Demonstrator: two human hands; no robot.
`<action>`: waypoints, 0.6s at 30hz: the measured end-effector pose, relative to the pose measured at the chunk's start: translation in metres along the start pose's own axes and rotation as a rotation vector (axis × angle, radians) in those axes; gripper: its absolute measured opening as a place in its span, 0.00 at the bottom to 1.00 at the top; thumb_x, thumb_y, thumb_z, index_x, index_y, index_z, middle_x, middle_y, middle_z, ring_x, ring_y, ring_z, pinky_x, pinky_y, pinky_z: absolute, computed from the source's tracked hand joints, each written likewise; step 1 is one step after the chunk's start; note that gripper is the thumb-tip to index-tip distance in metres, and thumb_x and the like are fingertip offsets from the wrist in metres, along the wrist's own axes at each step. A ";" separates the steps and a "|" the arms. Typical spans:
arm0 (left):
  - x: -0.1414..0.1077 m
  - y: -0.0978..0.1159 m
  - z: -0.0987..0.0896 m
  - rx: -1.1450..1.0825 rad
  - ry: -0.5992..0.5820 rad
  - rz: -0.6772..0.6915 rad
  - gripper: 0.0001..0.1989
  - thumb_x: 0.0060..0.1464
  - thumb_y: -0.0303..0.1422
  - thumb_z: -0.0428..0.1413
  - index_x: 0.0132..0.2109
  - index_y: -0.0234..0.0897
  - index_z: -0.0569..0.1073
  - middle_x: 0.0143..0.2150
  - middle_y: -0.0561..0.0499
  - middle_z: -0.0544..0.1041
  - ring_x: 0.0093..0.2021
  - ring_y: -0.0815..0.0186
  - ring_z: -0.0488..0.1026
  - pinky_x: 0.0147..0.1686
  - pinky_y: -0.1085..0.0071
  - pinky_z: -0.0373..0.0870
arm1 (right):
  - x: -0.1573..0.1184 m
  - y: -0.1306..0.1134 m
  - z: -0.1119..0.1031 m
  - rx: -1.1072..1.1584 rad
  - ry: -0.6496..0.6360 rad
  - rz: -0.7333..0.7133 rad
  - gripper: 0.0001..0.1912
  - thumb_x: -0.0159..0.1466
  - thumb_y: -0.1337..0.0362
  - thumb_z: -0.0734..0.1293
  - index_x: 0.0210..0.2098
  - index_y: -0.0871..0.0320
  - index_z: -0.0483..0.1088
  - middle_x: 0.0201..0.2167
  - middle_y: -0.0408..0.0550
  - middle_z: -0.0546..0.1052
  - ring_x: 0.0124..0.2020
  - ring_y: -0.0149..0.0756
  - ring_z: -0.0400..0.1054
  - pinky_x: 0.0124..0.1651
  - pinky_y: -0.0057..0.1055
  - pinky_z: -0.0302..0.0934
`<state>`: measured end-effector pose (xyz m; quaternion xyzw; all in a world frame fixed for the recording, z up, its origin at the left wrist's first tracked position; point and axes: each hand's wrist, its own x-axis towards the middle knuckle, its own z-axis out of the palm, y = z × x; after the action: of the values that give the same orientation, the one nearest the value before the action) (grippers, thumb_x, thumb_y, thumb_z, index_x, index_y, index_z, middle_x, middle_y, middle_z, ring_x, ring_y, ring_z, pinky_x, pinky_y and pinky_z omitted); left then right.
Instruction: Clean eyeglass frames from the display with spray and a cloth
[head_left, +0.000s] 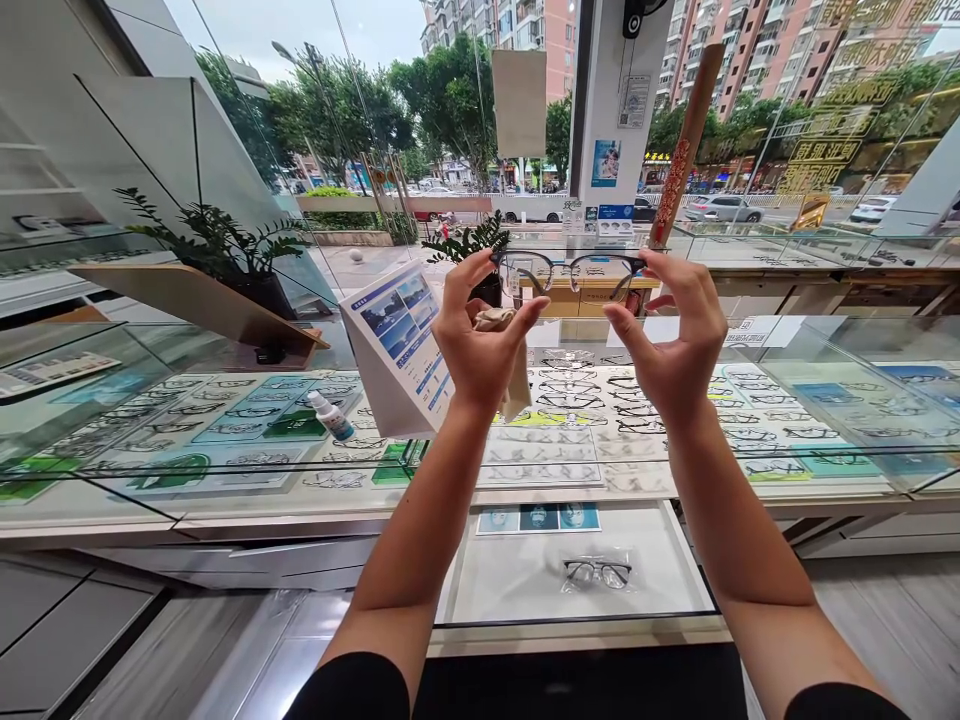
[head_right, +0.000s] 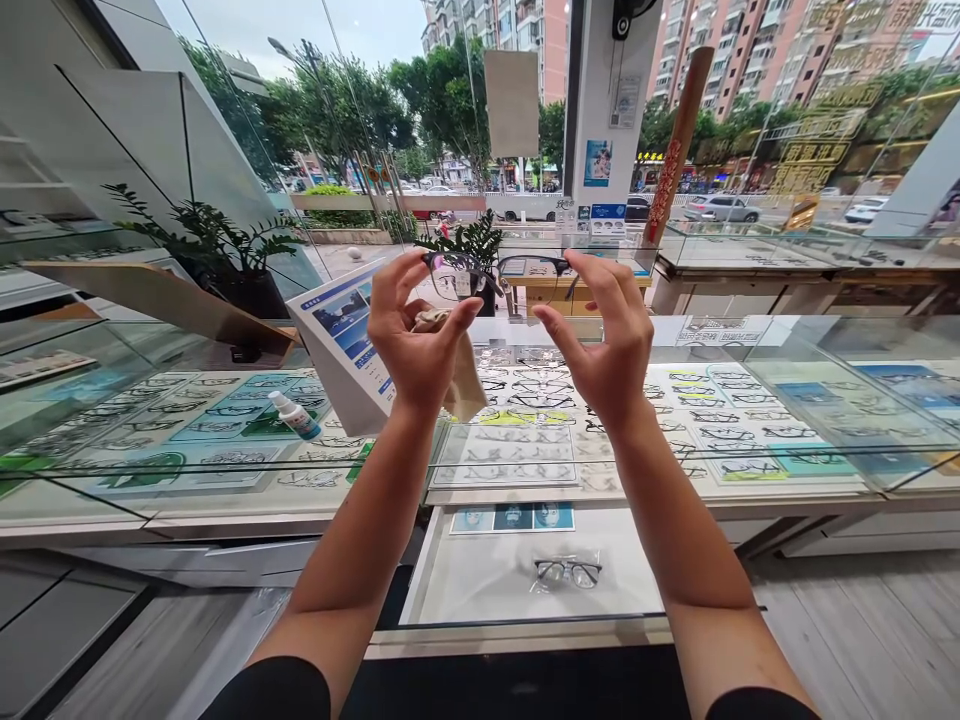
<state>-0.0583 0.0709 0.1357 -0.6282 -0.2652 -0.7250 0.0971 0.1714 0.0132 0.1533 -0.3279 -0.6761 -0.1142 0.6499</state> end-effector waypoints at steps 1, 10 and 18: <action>0.000 0.001 0.001 0.012 0.011 0.006 0.36 0.58 0.54 0.71 0.69 0.52 0.71 0.66 0.45 0.79 0.66 0.52 0.78 0.42 0.68 0.78 | 0.000 0.001 0.000 0.002 -0.002 0.000 0.27 0.71 0.49 0.74 0.68 0.38 0.71 0.65 0.52 0.78 0.70 0.62 0.71 0.56 0.58 0.79; -0.003 0.006 0.003 0.064 0.071 0.014 0.38 0.58 0.55 0.71 0.70 0.51 0.72 0.66 0.44 0.79 0.65 0.50 0.78 0.44 0.65 0.79 | 0.000 0.009 0.006 0.047 0.003 -0.003 0.28 0.71 0.50 0.73 0.69 0.39 0.70 0.65 0.52 0.78 0.66 0.57 0.74 0.53 0.55 0.81; -0.007 0.012 0.002 0.183 0.085 0.028 0.40 0.59 0.56 0.69 0.72 0.50 0.70 0.66 0.42 0.79 0.64 0.48 0.78 0.49 0.59 0.79 | -0.001 0.023 0.013 0.308 -0.025 0.101 0.25 0.72 0.52 0.70 0.68 0.40 0.72 0.67 0.50 0.77 0.67 0.53 0.75 0.63 0.54 0.76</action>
<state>-0.0493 0.0608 0.1318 -0.5891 -0.3174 -0.7221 0.1752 0.1748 0.0376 0.1445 -0.2596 -0.6761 0.0276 0.6891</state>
